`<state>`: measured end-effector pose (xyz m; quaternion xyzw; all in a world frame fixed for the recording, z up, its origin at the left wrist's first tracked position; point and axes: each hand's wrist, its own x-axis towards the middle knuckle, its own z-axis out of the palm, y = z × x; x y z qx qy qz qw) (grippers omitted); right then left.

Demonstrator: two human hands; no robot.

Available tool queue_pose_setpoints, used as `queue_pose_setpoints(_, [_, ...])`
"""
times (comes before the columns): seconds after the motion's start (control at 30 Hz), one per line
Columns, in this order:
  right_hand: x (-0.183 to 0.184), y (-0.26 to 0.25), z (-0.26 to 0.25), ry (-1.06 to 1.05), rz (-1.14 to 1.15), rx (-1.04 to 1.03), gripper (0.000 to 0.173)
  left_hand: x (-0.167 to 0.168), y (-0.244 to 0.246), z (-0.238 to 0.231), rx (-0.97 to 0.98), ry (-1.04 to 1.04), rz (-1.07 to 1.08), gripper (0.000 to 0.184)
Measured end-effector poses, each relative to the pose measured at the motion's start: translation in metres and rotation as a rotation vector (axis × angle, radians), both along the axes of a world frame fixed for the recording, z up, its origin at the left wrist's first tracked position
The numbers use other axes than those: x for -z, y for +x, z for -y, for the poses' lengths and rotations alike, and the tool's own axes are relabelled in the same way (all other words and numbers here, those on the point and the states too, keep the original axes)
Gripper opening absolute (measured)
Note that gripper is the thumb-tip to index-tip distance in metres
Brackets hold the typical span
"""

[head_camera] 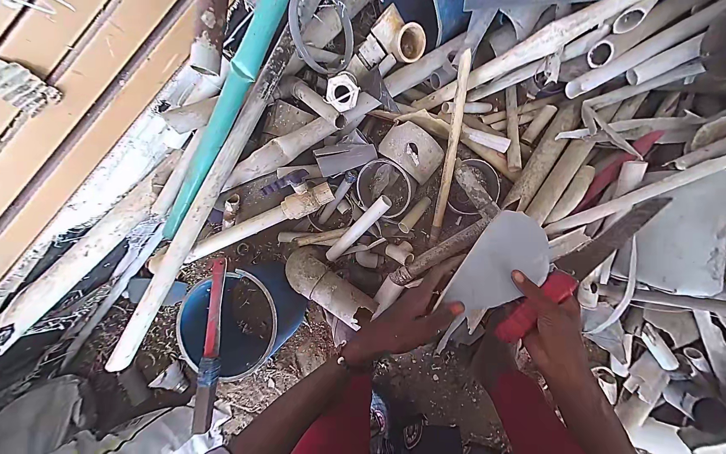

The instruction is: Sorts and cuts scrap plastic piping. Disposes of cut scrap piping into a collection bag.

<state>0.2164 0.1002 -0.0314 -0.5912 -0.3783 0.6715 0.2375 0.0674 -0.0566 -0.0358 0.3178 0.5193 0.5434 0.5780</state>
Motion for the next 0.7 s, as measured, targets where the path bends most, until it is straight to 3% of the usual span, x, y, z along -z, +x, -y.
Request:
queue_pose_setpoints(0.07, [0.010, 0.007, -0.002, -0.036, 0.034, 0.085, 0.038, 0.003, -0.013, 0.005, 0.132, 0.003, -0.240, 0.072])
queue_pose_setpoints(0.17, [0.023, 0.021, -0.005, -0.060, 0.094, 0.111, 0.038, 0.028, -0.049, 0.019, -0.123, -0.176, -1.001, 0.040])
queue_pose_setpoints(0.23, [0.028, 0.028, -0.002, -0.079, 0.120, 0.092, 0.040, 0.051, -0.079, 0.031, -0.291, -0.378, -1.199, 0.032])
queue_pose_setpoints(0.33, [0.028, 0.030, 0.001, -0.136, 0.125, 0.079, 0.037, 0.066, -0.100, 0.045, -0.259, -0.697, -1.068, 0.054])
queue_pose_setpoints(0.4, [0.025, 0.026, 0.001, -0.154, 0.120, 0.081, 0.038, 0.071, -0.099, 0.055, -0.184, -0.711, -1.048, 0.053])
queue_pose_setpoints(0.53, [0.019, 0.023, 0.003, -0.067, 0.149, 0.014, 0.045, 0.043, -0.066, 0.049, -0.213, -0.502, -0.885, 0.057])
queue_pose_setpoints(0.7, [0.011, 0.028, 0.007, 0.019, 0.116, -0.154, 0.047, -0.001, -0.009, 0.002, -0.208, -0.216, -0.554, 0.058])
